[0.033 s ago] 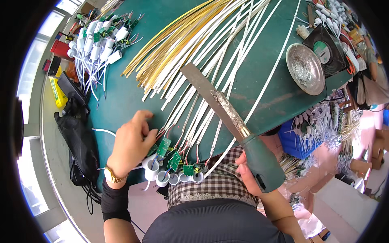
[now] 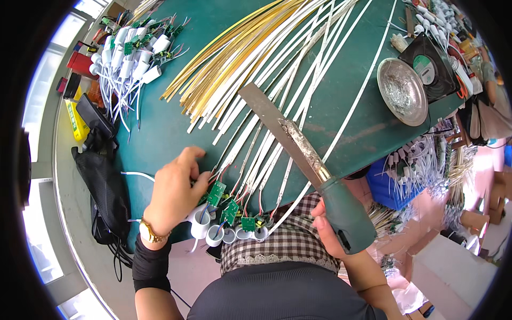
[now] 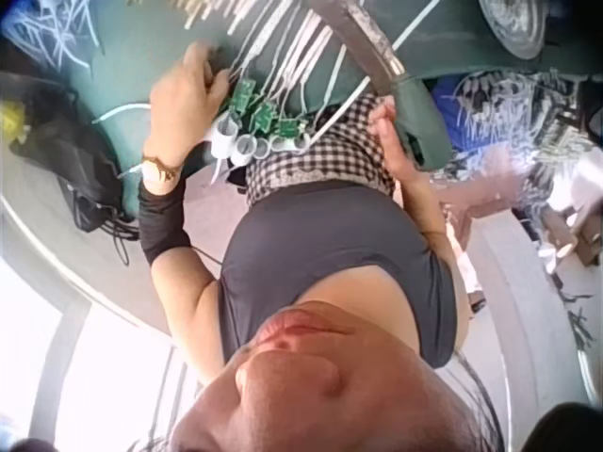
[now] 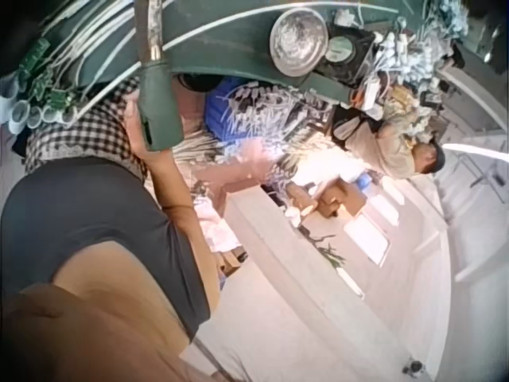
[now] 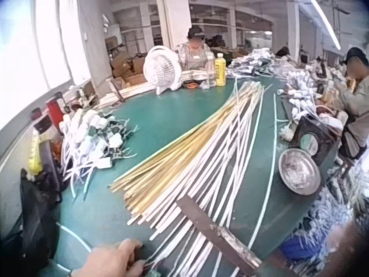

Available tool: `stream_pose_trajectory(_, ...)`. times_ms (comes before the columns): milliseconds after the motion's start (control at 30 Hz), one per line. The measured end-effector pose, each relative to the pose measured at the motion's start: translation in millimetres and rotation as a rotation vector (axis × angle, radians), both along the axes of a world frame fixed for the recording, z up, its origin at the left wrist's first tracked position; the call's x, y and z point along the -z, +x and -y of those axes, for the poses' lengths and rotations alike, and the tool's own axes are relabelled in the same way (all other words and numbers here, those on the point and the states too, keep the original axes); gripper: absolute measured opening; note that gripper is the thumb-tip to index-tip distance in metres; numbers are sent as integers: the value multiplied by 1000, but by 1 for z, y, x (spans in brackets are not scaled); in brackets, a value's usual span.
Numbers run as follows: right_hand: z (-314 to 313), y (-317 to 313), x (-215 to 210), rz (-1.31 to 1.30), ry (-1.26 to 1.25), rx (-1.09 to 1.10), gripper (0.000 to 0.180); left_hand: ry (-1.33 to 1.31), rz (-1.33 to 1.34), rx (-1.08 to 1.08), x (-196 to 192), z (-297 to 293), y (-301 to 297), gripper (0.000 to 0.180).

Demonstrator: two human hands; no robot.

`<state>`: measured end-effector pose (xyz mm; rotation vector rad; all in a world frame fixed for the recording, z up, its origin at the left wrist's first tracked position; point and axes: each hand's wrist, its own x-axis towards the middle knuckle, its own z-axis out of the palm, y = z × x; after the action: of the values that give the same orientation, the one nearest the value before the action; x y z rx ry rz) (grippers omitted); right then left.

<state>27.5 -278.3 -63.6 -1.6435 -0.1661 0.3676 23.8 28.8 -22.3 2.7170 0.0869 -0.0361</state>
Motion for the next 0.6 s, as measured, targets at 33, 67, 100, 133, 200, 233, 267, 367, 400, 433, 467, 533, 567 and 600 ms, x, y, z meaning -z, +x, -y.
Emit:
stream_pose_trajectory(33,4,0,5,44,0,-15,23,33,45,27,2,4,-1,25)
stream_pose_trajectory(67,6,0,8,86,5,-32,26,36,46,21,4,8,-2,25)
stream_pose_trajectory(100,6,0,8,88,9,-39,26,41,91,54,6,11,-3,26)
stream_pose_trajectory(133,7,-1,9,72,27,-22,28,45,135,87,8,14,-4,27)
stream_pose_trajectory(200,7,-2,8,65,42,-7,31,15,170,71,11,23,-4,29)
stream_pose_trajectory(233,7,-3,10,64,68,-9,32,-16,200,60,12,27,-5,31)
stream_pose_trajectory(267,8,-3,12,64,92,-9,33,-72,190,46,13,31,-5,35)
stream_pose_trajectory(367,10,-6,15,113,81,-37,32,-205,128,117,14,35,-8,38)
stream_pose_trajectory(400,8,-5,12,116,97,-29,30,-230,82,71,12,38,-8,40)
stream_pose_trajectory(433,8,-5,12,112,90,-30,30,-236,78,69,14,41,-8,40)
stream_pose_trajectory(467,8,-4,11,112,83,-40,29,-256,120,48,14,41,-6,39)
stream_pose_trajectory(533,10,-5,11,111,74,-49,28,-271,132,7,13,43,-7,38)
stream_pose_trajectory(567,11,-4,12,103,58,-45,27,-272,135,13,13,43,-7,38)
stream_pose_trajectory(600,12,-4,13,95,42,-40,27,-292,150,23,15,43,-7,38)
